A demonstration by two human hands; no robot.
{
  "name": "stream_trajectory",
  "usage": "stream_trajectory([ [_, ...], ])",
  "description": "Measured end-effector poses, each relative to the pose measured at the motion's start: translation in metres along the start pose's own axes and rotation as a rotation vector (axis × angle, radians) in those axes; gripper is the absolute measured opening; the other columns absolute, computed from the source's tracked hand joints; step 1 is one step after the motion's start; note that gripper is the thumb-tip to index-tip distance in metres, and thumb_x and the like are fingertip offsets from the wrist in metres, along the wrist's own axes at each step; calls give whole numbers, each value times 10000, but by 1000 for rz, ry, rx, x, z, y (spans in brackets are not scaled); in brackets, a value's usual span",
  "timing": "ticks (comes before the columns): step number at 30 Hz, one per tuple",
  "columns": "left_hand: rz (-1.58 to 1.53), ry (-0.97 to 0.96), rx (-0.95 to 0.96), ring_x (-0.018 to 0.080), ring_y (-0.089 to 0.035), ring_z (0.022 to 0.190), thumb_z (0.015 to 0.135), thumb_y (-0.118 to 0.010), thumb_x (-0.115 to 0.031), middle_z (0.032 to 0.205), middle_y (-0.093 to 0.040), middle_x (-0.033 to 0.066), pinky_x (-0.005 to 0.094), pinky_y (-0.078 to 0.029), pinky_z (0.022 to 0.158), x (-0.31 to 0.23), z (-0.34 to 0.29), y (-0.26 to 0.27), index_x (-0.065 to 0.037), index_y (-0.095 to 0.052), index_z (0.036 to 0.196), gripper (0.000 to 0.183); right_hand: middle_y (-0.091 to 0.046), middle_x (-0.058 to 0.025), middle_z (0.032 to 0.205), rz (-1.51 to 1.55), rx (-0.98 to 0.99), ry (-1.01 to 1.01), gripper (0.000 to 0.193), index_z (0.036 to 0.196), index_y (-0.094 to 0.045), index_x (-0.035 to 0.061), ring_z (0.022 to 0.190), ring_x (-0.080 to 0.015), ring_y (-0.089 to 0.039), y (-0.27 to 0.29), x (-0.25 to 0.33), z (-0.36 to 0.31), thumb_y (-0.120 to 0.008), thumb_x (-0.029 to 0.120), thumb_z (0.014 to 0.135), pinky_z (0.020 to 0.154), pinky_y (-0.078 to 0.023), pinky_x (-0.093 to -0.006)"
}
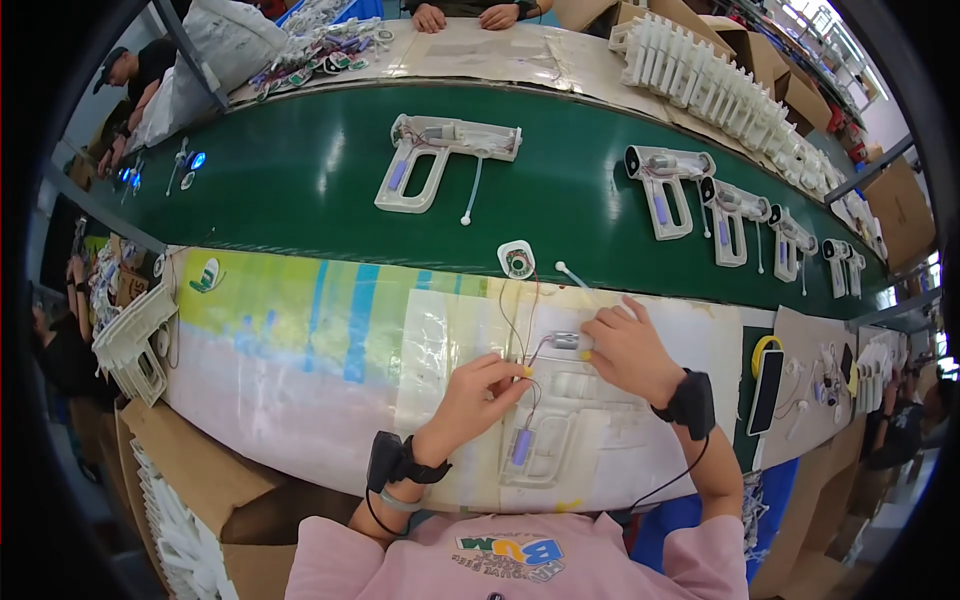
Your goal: Assembling small electronic components by connecting wires and fitting them into plastic housings on an industrial assembly line.
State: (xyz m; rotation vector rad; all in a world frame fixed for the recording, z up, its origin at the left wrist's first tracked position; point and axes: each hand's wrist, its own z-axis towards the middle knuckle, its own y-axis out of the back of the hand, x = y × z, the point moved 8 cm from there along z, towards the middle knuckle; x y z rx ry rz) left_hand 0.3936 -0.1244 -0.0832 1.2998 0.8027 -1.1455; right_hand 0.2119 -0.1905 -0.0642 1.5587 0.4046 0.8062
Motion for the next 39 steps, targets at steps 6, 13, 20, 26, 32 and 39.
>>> stream_trajectory([
  [6, 8, 17, -59, 105, -528, 558, 827, -760, -34, 735, -601, 56, 239, -411, 512, 9, -12, 0, -10, -708, 947, 133, -568, -66, 951, -130, -149, -74, 367, 1037, -628, 75, 975, -251, -578, 52, 40, -34, -680, 25, 677, 1101, -323, -515],
  [13, -12, 12, -65, 85, -539, 560, 816, -762, -17, 721, -610, 47, 231, -417, 513, 11, -13, -4, -14, -706, 932, 129, -650, -70, 1080, 38, -286, -86, 374, 1083, -657, 54, 993, -250, -605, -1, 41, -58, -694, 14, 712, 927, -408, -436],
  [20, -10, 3, -58, 87, -534, 559, 804, -764, -10, 707, -601, 45, 239, -413, 511, 16, -18, -4, -6, -694, 907, 124, -673, -78, 1152, 71, -379, 20, 331, 1015, -684, 48, 1064, -246, -610, 2, 34, -53, -652, -47, 700, 942, -420, -425],
  [26, -61, -2, -47, 75, -523, 563, 809, -759, -14, 701, -597, 32, 234, -404, 508, 19, -16, -6, -6, -695, 907, 117, -687, -126, 972, 438, -480, -198, 203, 1007, -680, 22, 910, -300, -637, 15, -17, -21, -663, -2, 807, 789, -490, -389],
  [32, -2, 47, -54, 62, -512, 570, 813, -763, -32, 698, -591, 22, 224, -412, 520, 15, -19, -1, -15, -702, 913, 118, -687, -195, 847, 243, -262, -443, 385, 993, -635, -21, 823, -365, -688, -15, -62, 113, -712, 330, 854, 743, -542, -445],
  [39, -33, 130, 7, 37, -478, 592, 841, -764, -84, 690, -559, -18, 206, -393, 526, 29, -17, -10, -26, -705, 976, 158, -713, -235, 858, 330, 123, -472, 337, 897, -711, -11, 791, -346, -713, -65, -83, 173, -793, 214, 660, 700, -577, -405],
])
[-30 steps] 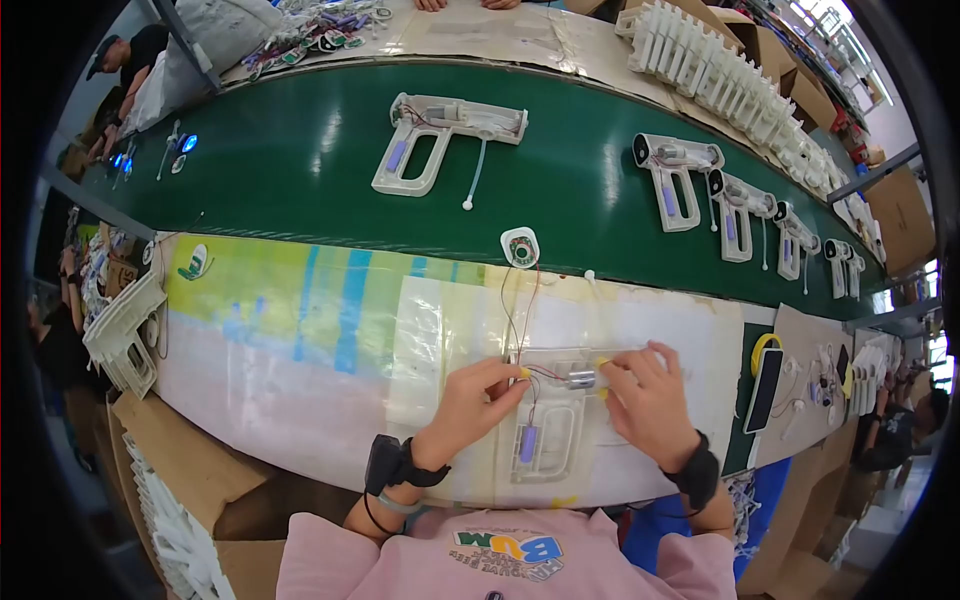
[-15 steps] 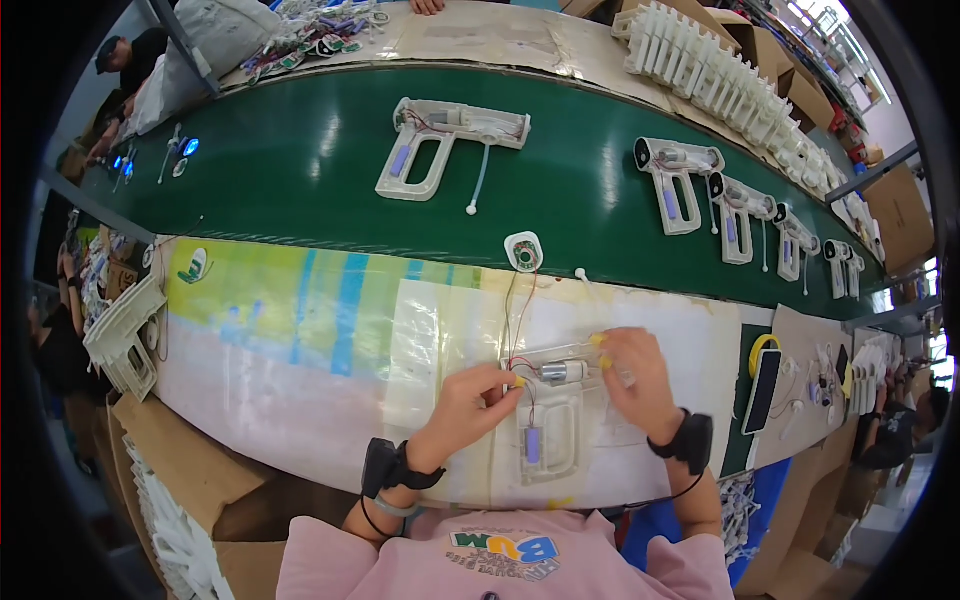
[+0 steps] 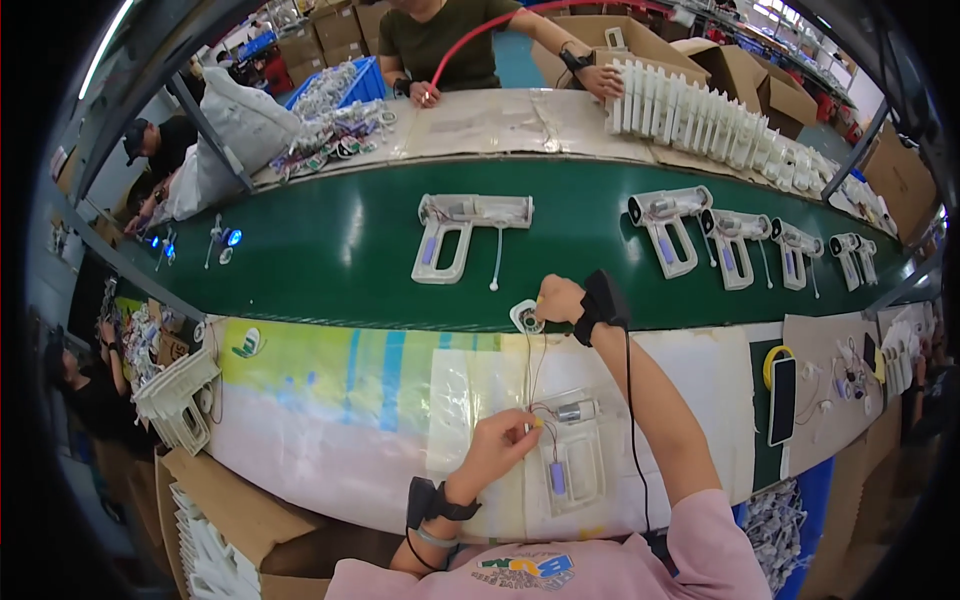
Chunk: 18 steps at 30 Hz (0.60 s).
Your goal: Assembling small electronic components by connecting wires and fitting them into plastic housings on an industrial assembly line.
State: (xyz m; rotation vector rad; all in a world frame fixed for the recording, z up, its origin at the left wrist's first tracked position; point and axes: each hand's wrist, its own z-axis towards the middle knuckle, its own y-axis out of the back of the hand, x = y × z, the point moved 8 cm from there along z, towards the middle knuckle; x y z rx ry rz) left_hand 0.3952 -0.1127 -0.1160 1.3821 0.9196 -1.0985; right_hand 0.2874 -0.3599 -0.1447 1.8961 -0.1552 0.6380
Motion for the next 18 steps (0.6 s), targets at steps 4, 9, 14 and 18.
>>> stream_trajectory([
  [4, -69, -24, -1, 40, -512, 635, 865, -733, -62, 731, -575, -27, 199, -410, 552, -1, 12, 21, -23, -674, 1015, 166, -698, -272, 943, 138, 33, 105, 372, 959, -704, -19, 893, -397, -694, -6, 11, -2, -752, 228, 685, 785, -560, -424],
  [9, -420, 63, -290, 68, -589, 759, 914, -665, -51, 828, -613, -6, 229, -507, 636, 8, 63, 64, -34, -628, 972, 71, -675, -148, 807, 208, -280, 235, 513, 1025, -598, 30, 753, -314, -687, 9, 38, -5, -816, 316, 659, 686, -544, -402],
  [14, -431, 48, -153, 77, -603, 744, 913, -684, -80, 856, -648, 8, 240, -514, 668, 3, 65, 53, -13, -623, 1020, 141, -661, -208, 1046, -360, 6, 244, 437, 1106, -664, 99, 933, -374, -676, -2, 84, -27, -659, 253, 698, 782, -535, -461],
  [18, -298, 28, -291, 104, -619, 785, 927, -652, -70, 862, -645, 10, 276, -532, 740, 30, 49, 77, -39, -627, 995, 78, -657, -140, 940, 68, -222, 444, 217, 988, -639, 64, 818, -322, -667, 18, 76, -54, -637, 166, 797, 712, -529, -418],
])
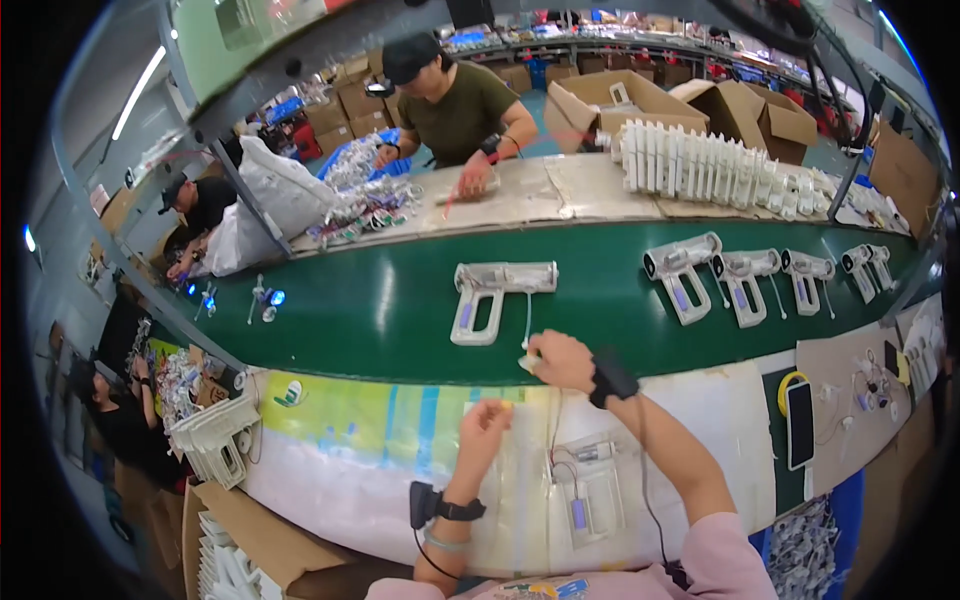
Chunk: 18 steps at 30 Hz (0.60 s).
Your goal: Assembling small electronic components by connecting wires and fitting them into plastic housings on an industrial assembly line.
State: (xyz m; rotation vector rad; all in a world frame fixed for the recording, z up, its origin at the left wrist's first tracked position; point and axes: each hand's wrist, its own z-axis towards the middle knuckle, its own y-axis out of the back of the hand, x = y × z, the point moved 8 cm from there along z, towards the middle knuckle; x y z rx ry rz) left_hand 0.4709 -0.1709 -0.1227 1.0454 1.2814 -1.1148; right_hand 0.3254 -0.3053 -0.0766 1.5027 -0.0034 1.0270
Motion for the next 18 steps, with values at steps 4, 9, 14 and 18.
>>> stream_trajectory([
  [4, -40, -104, -38, 130, -630, 827, 899, -672, -44, 943, -666, 35, 281, -511, 788, -65, 15, -24, -16, -628, 1058, 168, -605, -91, 924, 545, -355, 1, 272, 1070, -535, 6, 810, -157, -628, 82, 49, -93, -676, 31, 839, 681, -527, -295],
  [9, 222, -339, 632, 181, -647, 803, 838, -732, -67, 901, -663, 72, 318, -523, 725, -136, -38, -121, -41, -645, 1135, 310, -632, -104, 971, 590, -412, -97, 298, 1063, -581, -13, 880, -159, -640, 77, 58, -214, -672, 7, 780, 791, -526, -299],
  [14, 458, -452, 1058, 275, -640, 781, 836, -729, -98, 830, -635, 94, 348, -521, 681, -113, -101, -175, -64, -665, 1085, 259, -673, -106, 983, 772, -232, -408, 292, 1067, -666, -17, 882, -146, -636, 60, 55, -305, -710, 22, 781, 769, -519, -283],
  [18, 512, -457, 1327, 299, -625, 822, 849, -718, -133, 845, -637, 95, 404, -506, 699, -105, -115, -202, -70, -664, 1022, 192, -676, -110, 992, 796, -248, -498, 244, 1054, -684, -27, 857, -133, -639, 39, 41, -350, -686, 3, 812, 711, -517, -253],
])
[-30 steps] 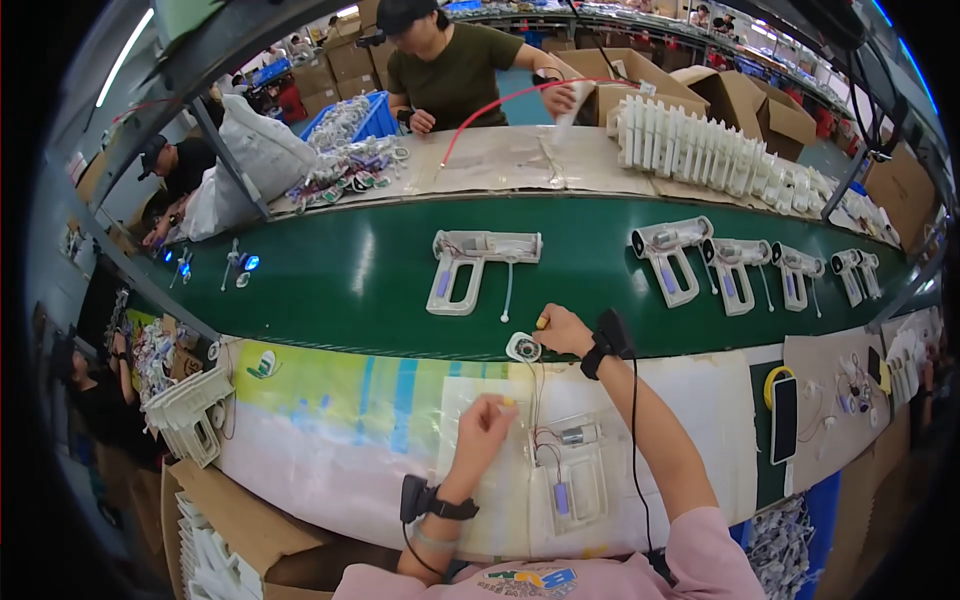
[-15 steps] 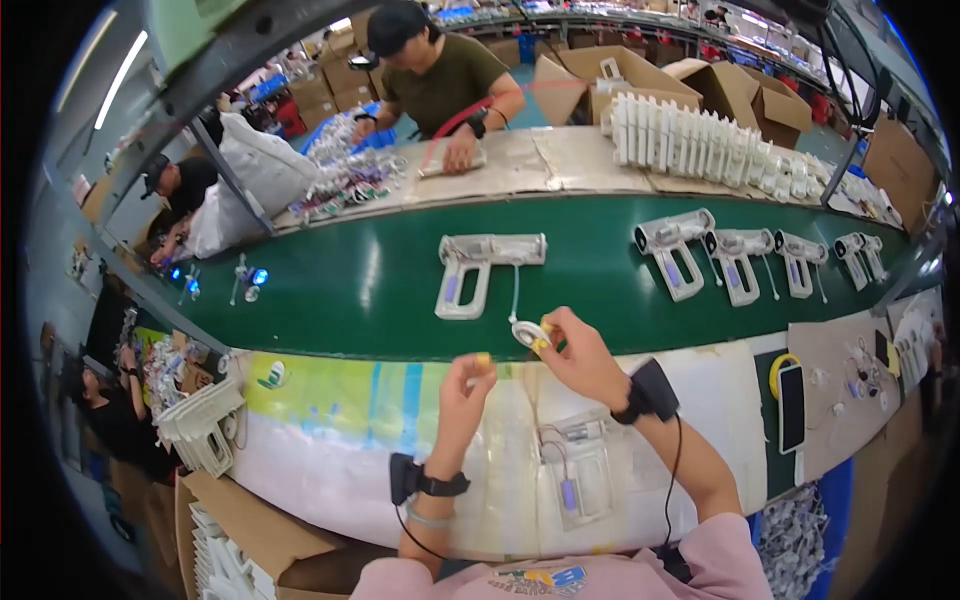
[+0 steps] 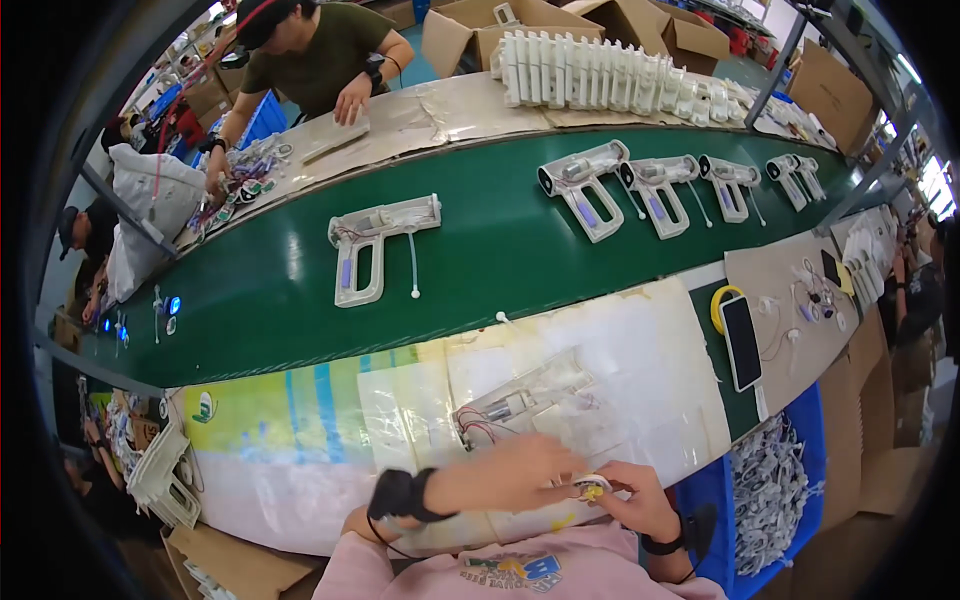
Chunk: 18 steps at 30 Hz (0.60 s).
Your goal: Assembling small electronic components by connecting wires and fitting them into plastic housings on an industrial assembly line.
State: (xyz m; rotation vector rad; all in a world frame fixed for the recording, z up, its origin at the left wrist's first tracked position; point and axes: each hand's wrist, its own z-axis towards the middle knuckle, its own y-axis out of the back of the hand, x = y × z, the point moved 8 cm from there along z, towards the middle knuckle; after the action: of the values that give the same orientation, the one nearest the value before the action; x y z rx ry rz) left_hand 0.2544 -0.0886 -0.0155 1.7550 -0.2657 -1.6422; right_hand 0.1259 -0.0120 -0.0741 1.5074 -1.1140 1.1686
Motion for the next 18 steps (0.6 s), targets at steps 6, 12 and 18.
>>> stream_trajectory([
  [6, 284, 30, -243, 315, -569, 861, 813, -712, -160, 887, -597, 107, 419, -468, 727, 67, 44, 33, -71, -621, 926, 171, -643, -75, 866, -120, -101, -98, 181, 1015, -704, -16, 711, -112, -603, 17, -12, -2, -680, 20, 839, 609, -494, -235],
  [12, 705, 33, -326, 306, -530, 959, 797, -696, -117, 981, -555, 106, 397, -436, 781, 73, 48, 0, -63, -598, 961, 199, -610, -59, 856, -268, -44, -122, 180, 1004, -698, -24, 656, -110, -586, 7, -41, 18, -717, 56, 843, 575, -476, -233],
  [18, 456, 113, -513, 312, -594, 1023, 928, -592, -117, 1031, -618, 124, 414, -462, 869, 67, 16, 44, -29, -535, 1014, 136, -625, -56, 904, -30, 33, -238, 225, 1050, -713, -7, 684, -106, -599, 2, -70, 27, -731, 47, 832, 596, -481, -252],
])
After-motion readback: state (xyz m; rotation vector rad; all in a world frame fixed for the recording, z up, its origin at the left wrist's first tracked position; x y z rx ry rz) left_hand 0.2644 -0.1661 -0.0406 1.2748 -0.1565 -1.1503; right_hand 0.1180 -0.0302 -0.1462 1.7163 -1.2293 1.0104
